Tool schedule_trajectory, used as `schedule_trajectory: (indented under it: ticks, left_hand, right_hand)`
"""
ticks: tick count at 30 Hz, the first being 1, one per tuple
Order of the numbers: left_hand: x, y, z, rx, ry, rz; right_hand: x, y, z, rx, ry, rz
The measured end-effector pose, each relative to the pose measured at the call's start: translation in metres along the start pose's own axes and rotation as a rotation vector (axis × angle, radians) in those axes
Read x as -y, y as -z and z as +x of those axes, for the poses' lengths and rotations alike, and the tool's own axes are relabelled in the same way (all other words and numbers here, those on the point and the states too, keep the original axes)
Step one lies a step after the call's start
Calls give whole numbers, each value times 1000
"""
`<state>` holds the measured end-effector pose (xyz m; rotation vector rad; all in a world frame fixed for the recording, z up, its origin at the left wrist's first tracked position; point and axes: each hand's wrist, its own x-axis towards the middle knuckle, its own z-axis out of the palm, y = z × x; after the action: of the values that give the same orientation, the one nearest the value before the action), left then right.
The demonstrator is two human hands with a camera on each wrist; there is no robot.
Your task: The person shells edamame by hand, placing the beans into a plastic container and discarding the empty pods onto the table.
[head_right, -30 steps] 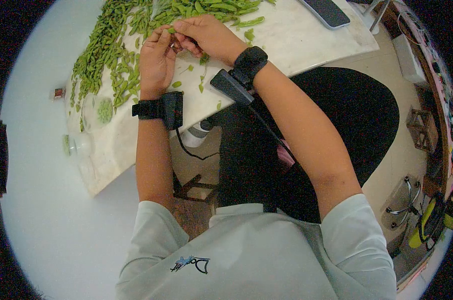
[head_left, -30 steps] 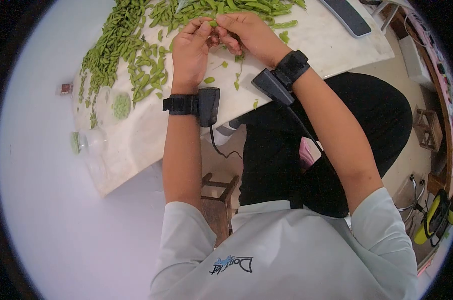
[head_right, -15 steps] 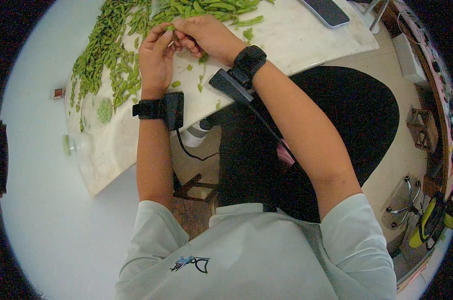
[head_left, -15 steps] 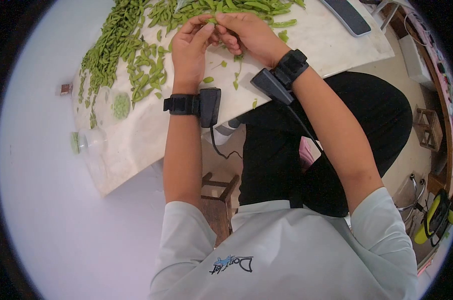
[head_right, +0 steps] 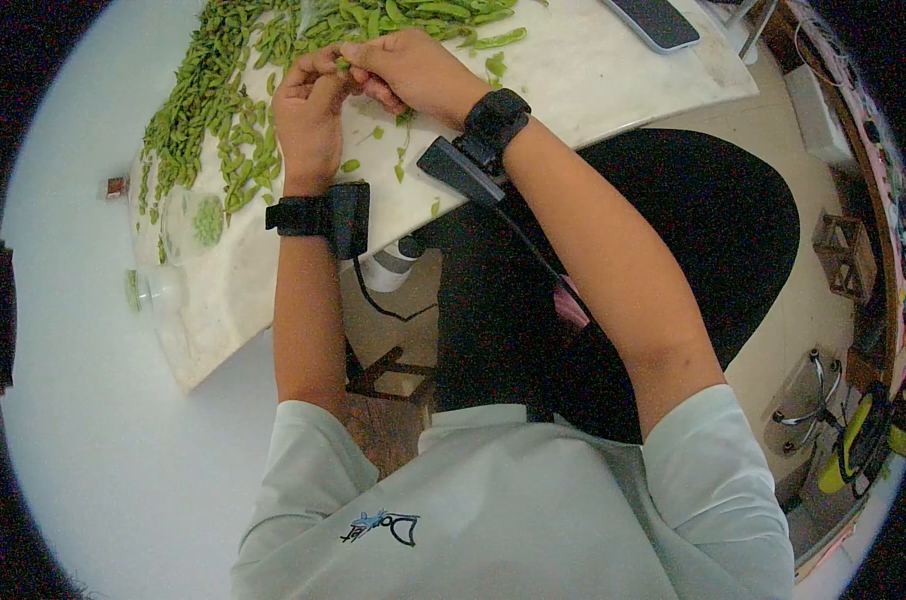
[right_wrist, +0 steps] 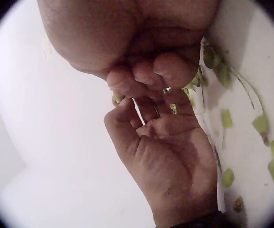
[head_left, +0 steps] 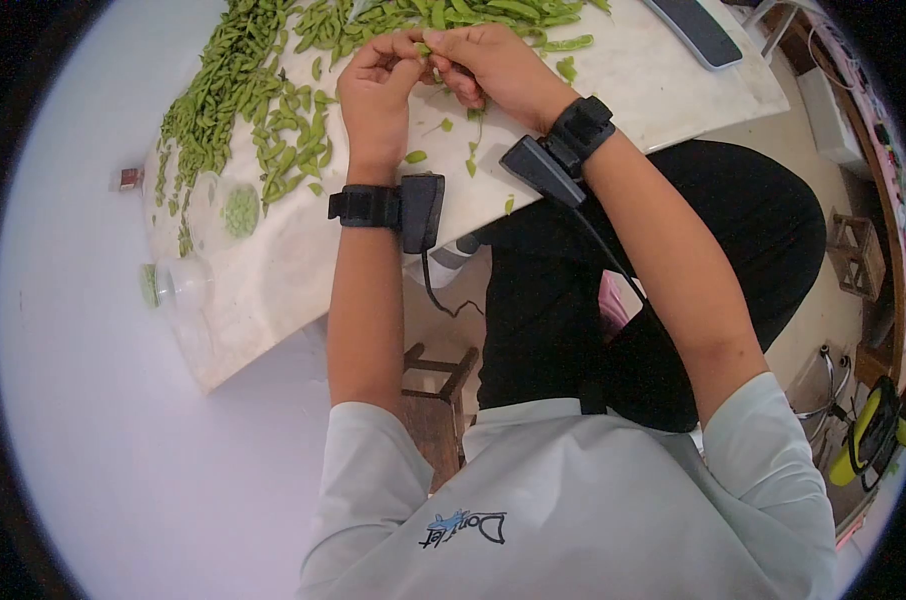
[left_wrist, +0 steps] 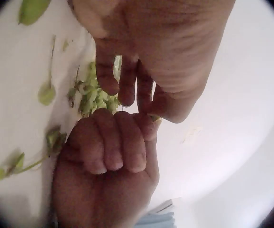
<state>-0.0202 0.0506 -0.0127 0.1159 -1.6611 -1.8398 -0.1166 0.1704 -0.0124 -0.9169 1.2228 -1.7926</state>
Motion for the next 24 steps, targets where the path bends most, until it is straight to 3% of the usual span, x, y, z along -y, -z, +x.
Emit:
schedule_trajectory:
  ticks: [4, 7, 10, 19, 24]
  left_hand:
    - [0, 0, 2, -17, -36, 42]
    - [1, 0, 3, -12, -73, 102]
    - [1, 2, 1, -39, -97, 308]
    - [-12, -9, -4, -111, -105, 519]
    - [-6, -3, -3, -124, -172, 477]
  right_hand:
    - [-2, 4, 2, 30, 18, 26]
    - [-1, 8, 2, 88, -76, 197]
    - [-3, 7, 3, 40, -77, 149]
    - [-2, 5, 2, 5, -42, 117]
    - [0, 2, 1, -30, -10, -18]
